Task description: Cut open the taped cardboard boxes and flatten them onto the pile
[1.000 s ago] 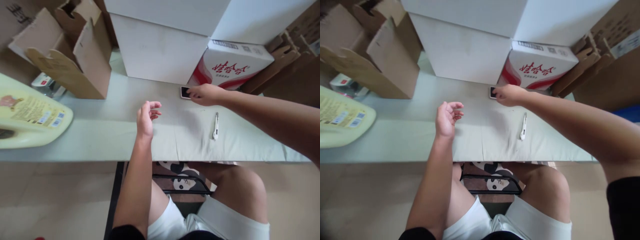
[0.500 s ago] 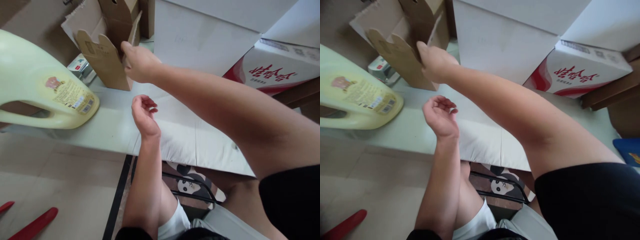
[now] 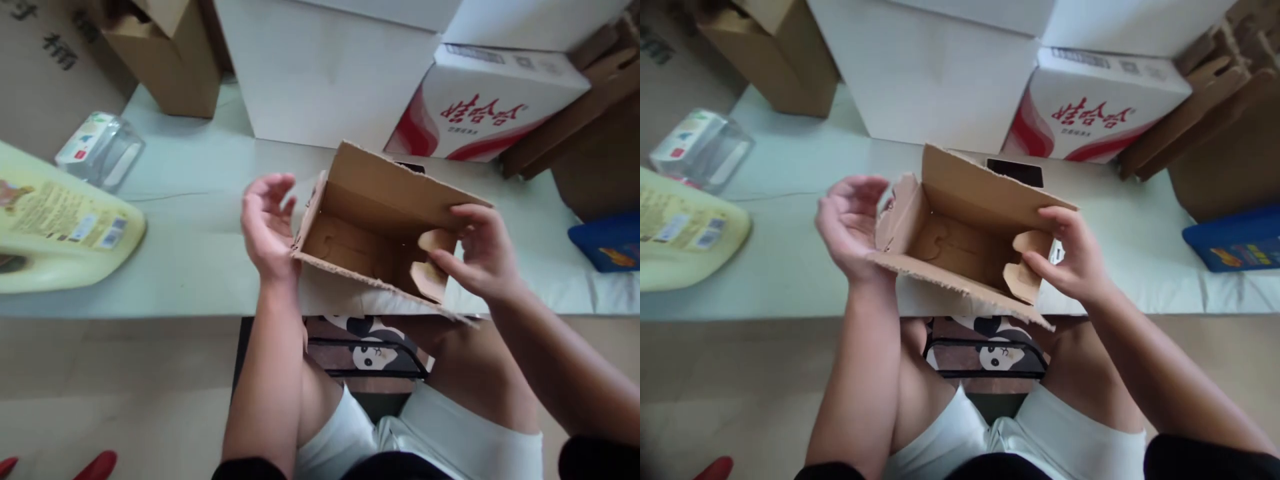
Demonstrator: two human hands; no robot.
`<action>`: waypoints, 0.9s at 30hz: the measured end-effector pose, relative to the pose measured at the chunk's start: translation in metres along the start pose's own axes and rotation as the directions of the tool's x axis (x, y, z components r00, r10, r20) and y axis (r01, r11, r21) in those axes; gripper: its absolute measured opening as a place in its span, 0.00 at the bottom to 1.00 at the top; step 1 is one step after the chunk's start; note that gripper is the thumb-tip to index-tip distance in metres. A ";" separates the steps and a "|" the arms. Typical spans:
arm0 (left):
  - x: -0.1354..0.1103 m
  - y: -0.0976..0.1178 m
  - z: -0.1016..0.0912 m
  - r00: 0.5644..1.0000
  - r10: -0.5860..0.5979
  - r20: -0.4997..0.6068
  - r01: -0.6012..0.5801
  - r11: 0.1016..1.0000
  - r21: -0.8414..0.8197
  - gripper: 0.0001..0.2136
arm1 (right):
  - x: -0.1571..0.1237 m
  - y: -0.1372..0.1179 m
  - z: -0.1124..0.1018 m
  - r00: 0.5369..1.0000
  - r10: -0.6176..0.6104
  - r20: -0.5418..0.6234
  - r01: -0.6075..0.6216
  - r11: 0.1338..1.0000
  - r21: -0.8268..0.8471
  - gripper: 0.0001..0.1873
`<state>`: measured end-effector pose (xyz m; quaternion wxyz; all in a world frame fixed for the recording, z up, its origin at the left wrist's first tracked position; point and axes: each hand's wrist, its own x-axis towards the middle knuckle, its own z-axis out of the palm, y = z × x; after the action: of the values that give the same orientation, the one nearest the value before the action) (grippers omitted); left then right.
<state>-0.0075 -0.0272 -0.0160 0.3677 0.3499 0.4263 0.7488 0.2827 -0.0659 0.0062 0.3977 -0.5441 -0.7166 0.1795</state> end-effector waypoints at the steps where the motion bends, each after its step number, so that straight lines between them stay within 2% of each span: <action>1: -0.008 -0.003 0.012 0.993 -0.008 0.114 0.007 1.000 0.004 0.26 | -0.007 0.011 -0.003 1.000 0.013 -0.005 -0.013 0.997 0.074 0.36; 2: -0.015 -0.006 0.023 0.976 -0.013 0.215 0.010 1.000 0.017 0.29 | -0.010 0.021 -0.004 1.000 0.030 -0.001 -0.029 0.986 0.166 0.42; 4: -0.024 -0.011 0.039 0.944 0.006 0.329 -0.026 0.998 0.056 0.33 | -0.011 0.034 -0.003 0.995 0.100 -0.001 -0.094 0.940 0.328 0.49; 5: -0.026 -0.014 0.044 0.935 0.023 0.353 -0.055 0.995 0.080 0.34 | -0.009 0.038 0.000 0.991 0.136 -0.008 -0.123 0.918 0.376 0.48; 6: -0.026 -0.017 0.047 0.932 0.044 0.360 -0.088 0.990 0.106 0.35 | -0.008 0.041 0.002 0.986 0.162 -0.029 -0.136 0.904 0.406 0.43; 9: -0.020 -0.027 0.050 0.926 0.116 0.358 -0.186 0.968 0.167 0.35 | -0.006 0.047 0.010 0.973 0.200 -0.116 -0.128 0.883 0.452 0.18; 10: -0.017 -0.031 0.051 0.921 0.160 0.354 -0.232 0.958 0.170 0.33 | -0.007 0.049 0.012 0.970 0.198 -0.138 -0.114 0.879 0.463 0.15; 13: -0.010 -0.041 0.053 0.887 0.339 0.313 -0.399 0.904 0.153 0.21 | -0.013 0.053 0.013 0.980 0.151 -0.131 -0.063 0.856 0.513 0.17; 15: -0.008 -0.047 0.054 0.867 0.383 0.319 -0.444 0.885 0.143 0.14 | -0.017 0.056 0.010 0.989 0.110 -0.098 -0.037 0.827 0.561 0.20; 17: -0.006 -0.049 0.056 0.866 0.348 0.359 -0.422 0.894 0.150 0.14 | -0.020 0.059 0.009 0.992 0.094 -0.085 -0.025 0.806 0.591 0.20; 19: -0.006 -0.049 0.057 0.873 0.280 0.399 -0.377 0.907 0.188 0.10 | -0.024 0.061 0.008 0.992 0.089 -0.085 -0.022 0.807 0.589 0.20; 22: -0.005 -0.046 0.059 0.902 0.173 0.396 -0.286 0.926 0.246 0.04 | -0.028 0.064 0.011 0.992 0.094 -0.079 -0.027 0.798 0.602 0.23; 25: 0.000 -0.045 0.055 0.950 0.080 0.301 -0.154 0.960 0.232 0.05 | -0.031 0.069 0.013 0.984 0.164 -0.062 -0.087 0.765 0.639 0.30; 27: 0.007 -0.047 0.046 0.981 0.030 0.189 -0.061 0.985 0.160 0.04 | -0.032 0.071 0.013 0.962 0.271 -0.031 -0.199 0.775 0.600 0.30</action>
<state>0.0397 0.0130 -0.0383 0.3582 0.4573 0.4424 0.6832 0.3208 -0.0684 -0.0627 0.5624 -0.4879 -0.5268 0.4100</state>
